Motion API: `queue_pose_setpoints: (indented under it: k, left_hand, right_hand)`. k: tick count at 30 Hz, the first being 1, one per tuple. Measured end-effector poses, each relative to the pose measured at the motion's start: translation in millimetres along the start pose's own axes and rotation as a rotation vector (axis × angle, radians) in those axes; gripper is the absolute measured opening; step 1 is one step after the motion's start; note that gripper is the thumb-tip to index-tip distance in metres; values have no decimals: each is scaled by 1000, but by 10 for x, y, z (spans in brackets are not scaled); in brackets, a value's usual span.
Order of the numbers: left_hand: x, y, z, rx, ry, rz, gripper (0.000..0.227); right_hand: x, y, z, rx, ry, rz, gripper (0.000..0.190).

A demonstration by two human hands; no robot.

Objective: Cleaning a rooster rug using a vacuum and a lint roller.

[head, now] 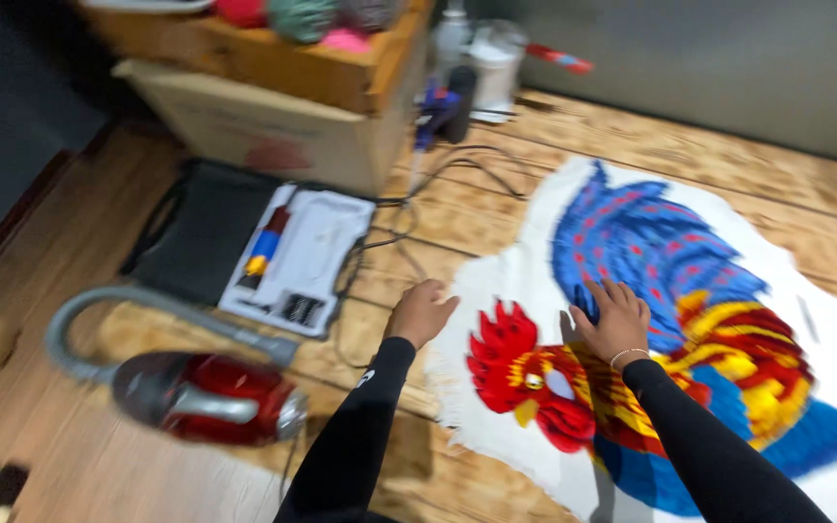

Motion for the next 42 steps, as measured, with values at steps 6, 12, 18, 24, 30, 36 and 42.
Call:
queue_pose_setpoints:
  k: [6, 12, 18, 24, 30, 36, 42]
  left_hand:
    - [1259, 941, -947, -176, -8, -289, 71]
    - [1095, 788, -961, -135, 12, -478, 38]
    - [670, 528, -651, -177, -42, -446, 38]
    - [822, 433, -637, -250, -79, -563, 46]
    - [334, 456, -320, -272, -372, -524, 63]
    - [-1054, 1357, 46, -369, 120, -568, 77]
    - [-2518, 3585, 300, -18, 398, -567, 77]
  right_hand:
    - [-1609, -296, 1047, -73, 316, -4, 61]
    - [-3166, -411, 2514, -112, 761, -51, 64]
    - [-4032, -520, 3876, -85, 1064, -78, 66]
    - [-4413, -729, 4293, -62, 1042, -170, 64]
    - [-4748, -915, 4253, -94, 1011, -261, 60]
    - [-5749, -300, 4090, -124, 1017, -524, 59]
    - [-6089, 95, 3994, 286, 1094, -1150, 38]
Point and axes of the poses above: each hand's wrist, its own z-axis away from the middle knuckle, its own y-axis out of the palm, x = y × z, the point moved 7 cm from there along -z, towards the middle knuckle, and after that the axes turned 11 degrees about x, right-handed, at the moved point
